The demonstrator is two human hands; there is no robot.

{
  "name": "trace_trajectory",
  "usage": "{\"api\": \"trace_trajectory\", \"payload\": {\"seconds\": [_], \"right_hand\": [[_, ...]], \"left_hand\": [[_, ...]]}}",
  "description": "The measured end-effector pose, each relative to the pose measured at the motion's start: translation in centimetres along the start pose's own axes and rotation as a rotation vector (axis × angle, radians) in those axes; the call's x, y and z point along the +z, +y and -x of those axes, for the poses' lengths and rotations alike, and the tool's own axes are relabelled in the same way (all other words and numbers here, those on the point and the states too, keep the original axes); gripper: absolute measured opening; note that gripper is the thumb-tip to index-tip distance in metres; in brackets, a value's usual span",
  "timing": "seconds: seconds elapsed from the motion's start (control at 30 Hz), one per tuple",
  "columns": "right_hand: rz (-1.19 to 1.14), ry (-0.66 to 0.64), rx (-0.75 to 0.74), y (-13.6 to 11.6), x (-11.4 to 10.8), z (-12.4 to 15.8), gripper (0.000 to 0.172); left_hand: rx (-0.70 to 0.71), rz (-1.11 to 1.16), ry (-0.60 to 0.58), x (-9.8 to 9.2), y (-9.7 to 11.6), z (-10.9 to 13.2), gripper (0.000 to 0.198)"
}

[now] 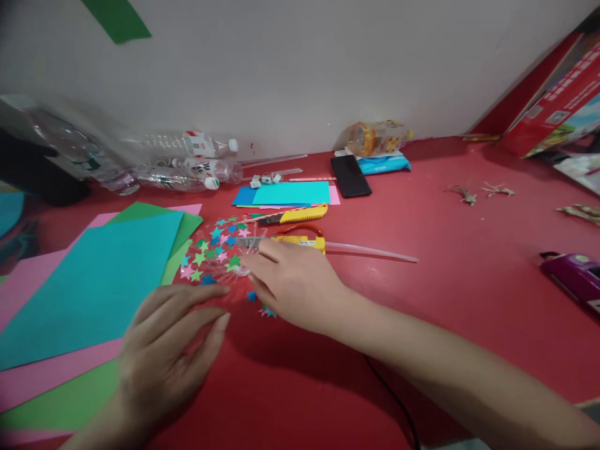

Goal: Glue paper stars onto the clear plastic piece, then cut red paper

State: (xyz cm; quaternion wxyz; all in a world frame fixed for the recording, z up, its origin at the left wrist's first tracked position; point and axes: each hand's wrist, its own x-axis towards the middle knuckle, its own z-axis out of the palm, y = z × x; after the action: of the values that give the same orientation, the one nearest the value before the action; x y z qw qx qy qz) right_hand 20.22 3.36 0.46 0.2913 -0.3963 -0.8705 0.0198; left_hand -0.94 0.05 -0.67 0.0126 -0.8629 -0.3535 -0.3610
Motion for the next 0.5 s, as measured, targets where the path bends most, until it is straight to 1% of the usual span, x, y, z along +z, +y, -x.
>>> {"api": "trace_trajectory", "payload": {"seconds": [0.07, 0.17, 0.37, 0.5], "right_hand": [[0.020, 0.060, -0.052, -0.01, 0.45, 0.10, 0.023], [0.043, 0.135, -0.108, 0.00, 0.93, 0.32, 0.026], [0.090, 0.130, -0.134, -0.01, 0.92, 0.33, 0.025], [0.088, 0.131, -0.155, -0.15, 0.82, 0.36, 0.025]], "left_hand": [[0.035, -0.117, 0.046, 0.02, 0.04, -0.31, 0.011], [0.019, -0.174, 0.045, 0.13, -0.08, -0.68, 0.011], [0.054, -0.177, 0.034, 0.27, -0.28, -0.88, 0.014], [0.041, -0.167, 0.042, 0.22, -0.40, -0.66, 0.014]]}}
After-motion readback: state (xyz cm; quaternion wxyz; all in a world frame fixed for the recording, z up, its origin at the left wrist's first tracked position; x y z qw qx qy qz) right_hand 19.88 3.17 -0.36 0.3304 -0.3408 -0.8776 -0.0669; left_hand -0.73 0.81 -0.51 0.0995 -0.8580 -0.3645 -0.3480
